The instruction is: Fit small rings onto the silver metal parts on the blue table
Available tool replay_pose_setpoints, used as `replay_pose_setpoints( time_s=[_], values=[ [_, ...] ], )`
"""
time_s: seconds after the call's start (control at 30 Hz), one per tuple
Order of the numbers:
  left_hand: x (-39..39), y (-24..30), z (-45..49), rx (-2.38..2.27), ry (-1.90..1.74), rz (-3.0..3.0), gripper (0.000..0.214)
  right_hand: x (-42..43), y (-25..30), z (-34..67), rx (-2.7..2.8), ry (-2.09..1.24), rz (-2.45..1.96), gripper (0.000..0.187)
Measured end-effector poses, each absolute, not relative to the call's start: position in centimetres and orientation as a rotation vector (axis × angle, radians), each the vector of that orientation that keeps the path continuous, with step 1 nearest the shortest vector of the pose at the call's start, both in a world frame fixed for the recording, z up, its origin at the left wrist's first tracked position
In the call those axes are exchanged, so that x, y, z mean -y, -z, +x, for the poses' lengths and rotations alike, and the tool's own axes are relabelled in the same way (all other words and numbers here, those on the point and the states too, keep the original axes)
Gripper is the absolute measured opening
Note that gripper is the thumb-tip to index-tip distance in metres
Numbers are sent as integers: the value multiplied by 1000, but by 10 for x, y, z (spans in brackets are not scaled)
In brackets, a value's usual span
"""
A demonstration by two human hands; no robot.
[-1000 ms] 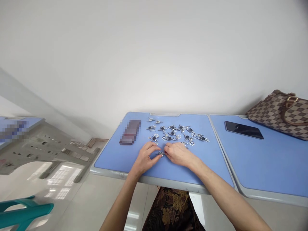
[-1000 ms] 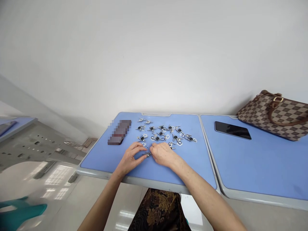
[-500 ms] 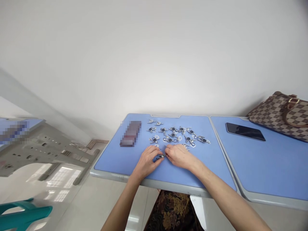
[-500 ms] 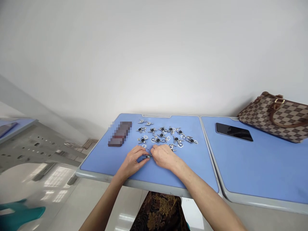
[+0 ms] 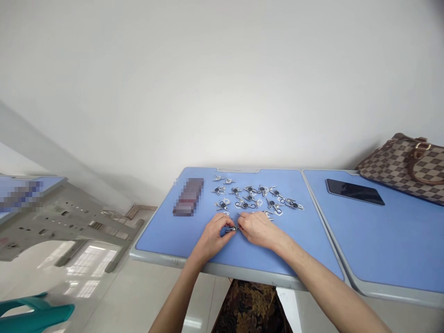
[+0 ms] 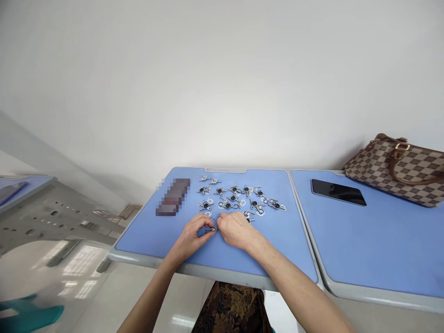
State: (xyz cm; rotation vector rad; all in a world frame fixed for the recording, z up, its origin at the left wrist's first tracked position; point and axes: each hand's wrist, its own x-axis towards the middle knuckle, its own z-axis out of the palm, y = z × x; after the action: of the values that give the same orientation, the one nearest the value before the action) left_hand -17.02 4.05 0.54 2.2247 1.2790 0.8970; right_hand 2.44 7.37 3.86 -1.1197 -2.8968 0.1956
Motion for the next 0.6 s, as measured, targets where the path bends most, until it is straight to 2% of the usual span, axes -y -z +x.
replay_pose_setpoints(
  time_s=[0.27, 0.6],
  values=[
    [-37, -7, -163, -1353, -839, 2481, 15, -73, -42, 24, 2914, -191, -1126, 22],
    [-35, -8, -168, -1277, -953, 2242, 9, -75, -40, 25, 2897, -193, -1131, 25]
  ],
)
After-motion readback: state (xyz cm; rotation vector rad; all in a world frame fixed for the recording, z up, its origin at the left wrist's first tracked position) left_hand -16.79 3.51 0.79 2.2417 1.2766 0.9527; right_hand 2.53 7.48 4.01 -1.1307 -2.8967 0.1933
